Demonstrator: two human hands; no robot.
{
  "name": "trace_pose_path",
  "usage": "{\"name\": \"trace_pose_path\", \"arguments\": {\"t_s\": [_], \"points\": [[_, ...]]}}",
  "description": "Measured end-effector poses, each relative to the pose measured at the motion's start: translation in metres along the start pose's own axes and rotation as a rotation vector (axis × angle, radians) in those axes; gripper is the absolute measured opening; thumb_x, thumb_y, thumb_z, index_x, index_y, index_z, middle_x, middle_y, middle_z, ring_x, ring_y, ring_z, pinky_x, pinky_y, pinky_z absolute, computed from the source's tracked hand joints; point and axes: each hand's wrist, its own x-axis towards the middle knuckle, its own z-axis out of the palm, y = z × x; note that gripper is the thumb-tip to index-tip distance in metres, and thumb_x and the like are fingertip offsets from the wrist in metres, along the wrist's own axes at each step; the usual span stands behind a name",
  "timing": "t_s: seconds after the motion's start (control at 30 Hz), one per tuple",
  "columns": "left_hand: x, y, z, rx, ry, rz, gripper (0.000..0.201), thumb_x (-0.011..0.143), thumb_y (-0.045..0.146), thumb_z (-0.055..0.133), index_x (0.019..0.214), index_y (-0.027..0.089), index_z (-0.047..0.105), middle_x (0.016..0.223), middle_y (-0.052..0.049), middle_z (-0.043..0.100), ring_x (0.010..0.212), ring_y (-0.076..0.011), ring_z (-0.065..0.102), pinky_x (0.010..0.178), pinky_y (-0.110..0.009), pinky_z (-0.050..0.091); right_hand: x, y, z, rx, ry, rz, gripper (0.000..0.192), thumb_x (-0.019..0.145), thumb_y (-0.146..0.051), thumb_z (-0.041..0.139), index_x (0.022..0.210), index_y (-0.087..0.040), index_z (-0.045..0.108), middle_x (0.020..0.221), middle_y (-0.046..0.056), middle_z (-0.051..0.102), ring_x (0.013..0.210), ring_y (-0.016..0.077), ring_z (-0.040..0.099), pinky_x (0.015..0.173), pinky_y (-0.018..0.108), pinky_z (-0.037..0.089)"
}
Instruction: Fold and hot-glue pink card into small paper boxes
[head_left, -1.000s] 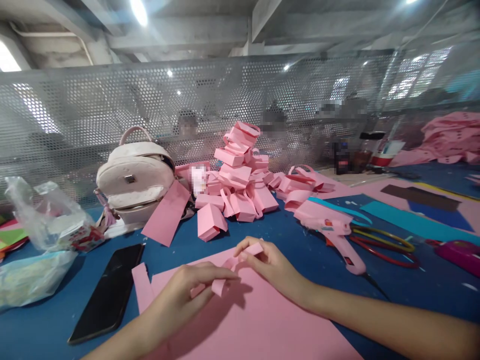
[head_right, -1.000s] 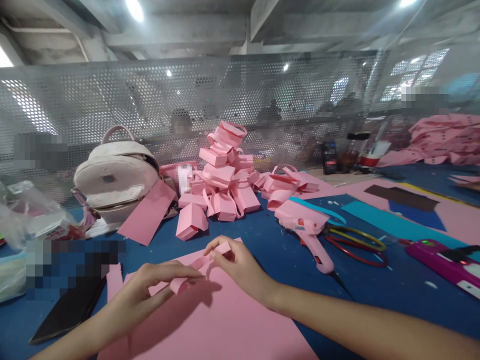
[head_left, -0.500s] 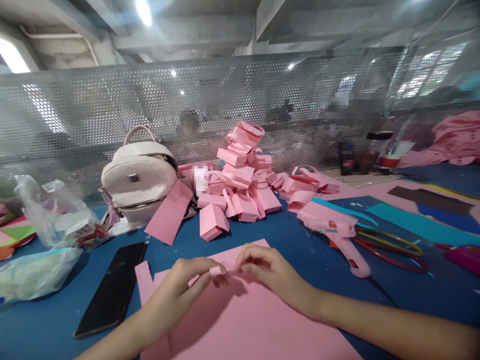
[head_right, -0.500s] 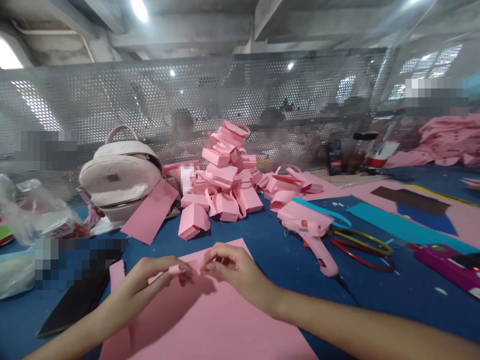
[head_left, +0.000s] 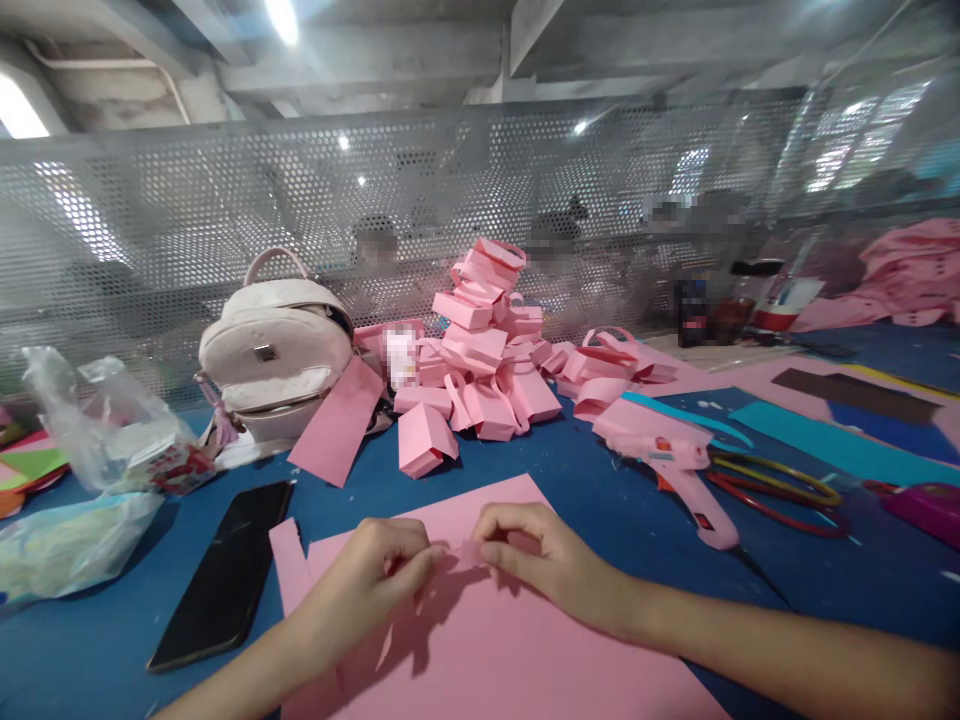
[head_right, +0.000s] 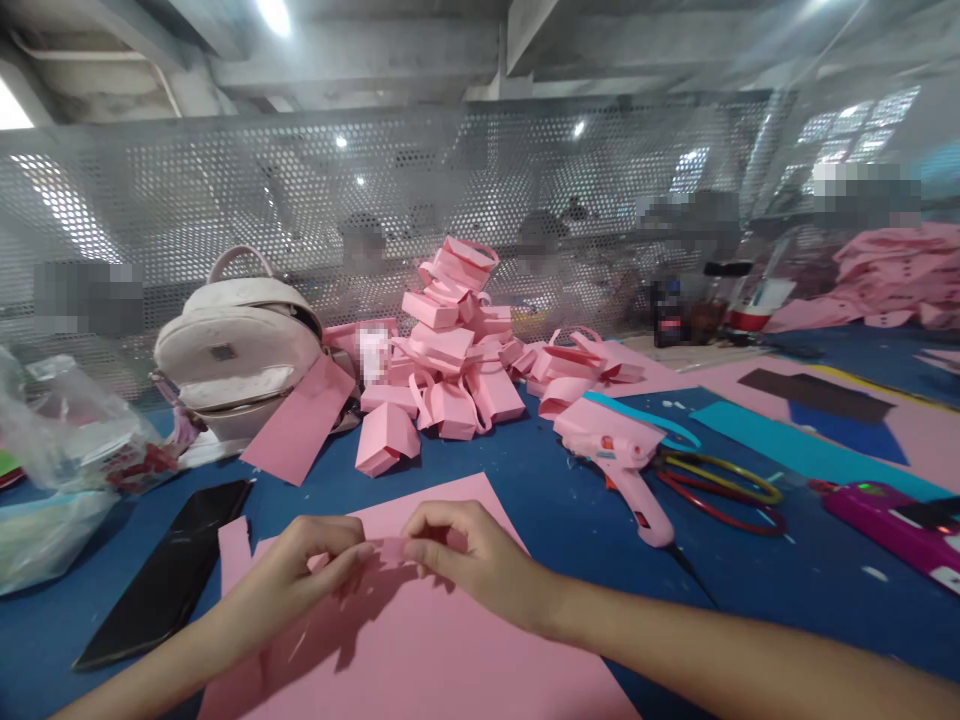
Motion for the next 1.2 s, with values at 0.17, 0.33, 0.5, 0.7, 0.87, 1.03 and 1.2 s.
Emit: {"name": "trace_pose_path", "arguments": {"t_s": [0.17,0.33,0.5,0.7,0.87,1.03,1.2], "points": [[0.002,0.000,-0.002,-0.019,-0.017,-0.052,0.034,0.098,0.028,0.045,0.079,0.017,0.072,0.066,-0.001,0.066,0.059,-0.0135,0.057,0.060,-0.023,0.041,-0.001,-0.002,0.003,-0.057,-0.005,-0.033,0.023,0.092,-0.035,0.063,0.079,-0.016,0.064,0.081,0.000,0.054,0.069,0.0125,0.058,0.061,0.024,0.055],[0.004,0.000,-0.003,-0.224,-0.074,0.013,0.030,0.093,0.016,0.047,0.104,0.016,0.075,0.089,-0.008,0.077,0.080,-0.0183,0.070,0.074,-0.026,0.050,0.000,0.000,0.002,-0.082,0.043,-0.038,0.022,0.091,-0.033,0.061,0.076,-0.017,0.059,0.081,0.000,0.053,0.069,0.0130,0.056,0.061,0.025,0.055],[0.002,0.000,-0.004,-0.280,-0.150,0.099,0.027,0.093,0.014,0.053,0.087,0.017,0.078,0.100,-0.010,0.074,0.085,-0.0193,0.069,0.077,-0.028,0.053,0.004,0.001,-0.002,-0.172,0.122,-0.061,0.032,0.098,-0.040,0.053,0.074,-0.019,0.053,0.076,-0.001,0.051,0.071,0.0134,0.049,0.064,0.024,0.047],[0.000,0.000,-0.006,-0.120,-0.100,0.039,0.026,0.097,0.021,0.055,0.096,0.027,0.080,0.124,-0.006,0.067,0.137,-0.0263,0.046,0.109,-0.038,0.039,0.006,0.005,-0.006,-0.138,0.185,-0.077,0.037,0.099,-0.047,0.053,0.074,-0.020,0.048,0.075,-0.004,0.045,0.069,0.0129,0.043,0.065,0.025,0.041],[0.001,0.001,-0.005,-0.115,0.023,0.074,0.018,0.098,0.028,0.054,0.101,0.024,0.072,0.127,-0.009,0.064,0.129,-0.0262,0.052,0.103,-0.038,0.043,0.005,0.004,-0.002,-0.100,0.137,-0.027,0.039,0.097,-0.053,0.056,0.076,-0.019,0.053,0.074,-0.002,0.050,0.070,0.0140,0.047,0.066,0.026,0.040],[-0.001,0.012,-0.004,-0.220,-0.020,-0.011,0.011,0.092,0.025,0.063,0.091,0.018,0.072,0.069,0.001,0.065,0.058,-0.0120,0.058,0.062,-0.024,0.045,0.004,0.000,0.000,-0.062,0.096,-0.005,0.041,0.094,-0.056,0.060,0.077,-0.019,0.056,0.073,-0.002,0.053,0.068,0.0139,0.049,0.064,0.026,0.040],[-0.005,0.013,-0.001,-0.273,-0.023,0.060,0.019,0.084,0.012,0.069,0.101,0.021,0.067,0.101,-0.003,0.070,0.094,-0.0171,0.064,0.087,-0.026,0.049,0.006,0.003,-0.003,-0.003,0.138,-0.025,0.040,0.094,-0.055,0.061,0.078,-0.019,0.056,0.074,-0.003,0.050,0.068,0.0129,0.050,0.064,0.025,0.041]]}}
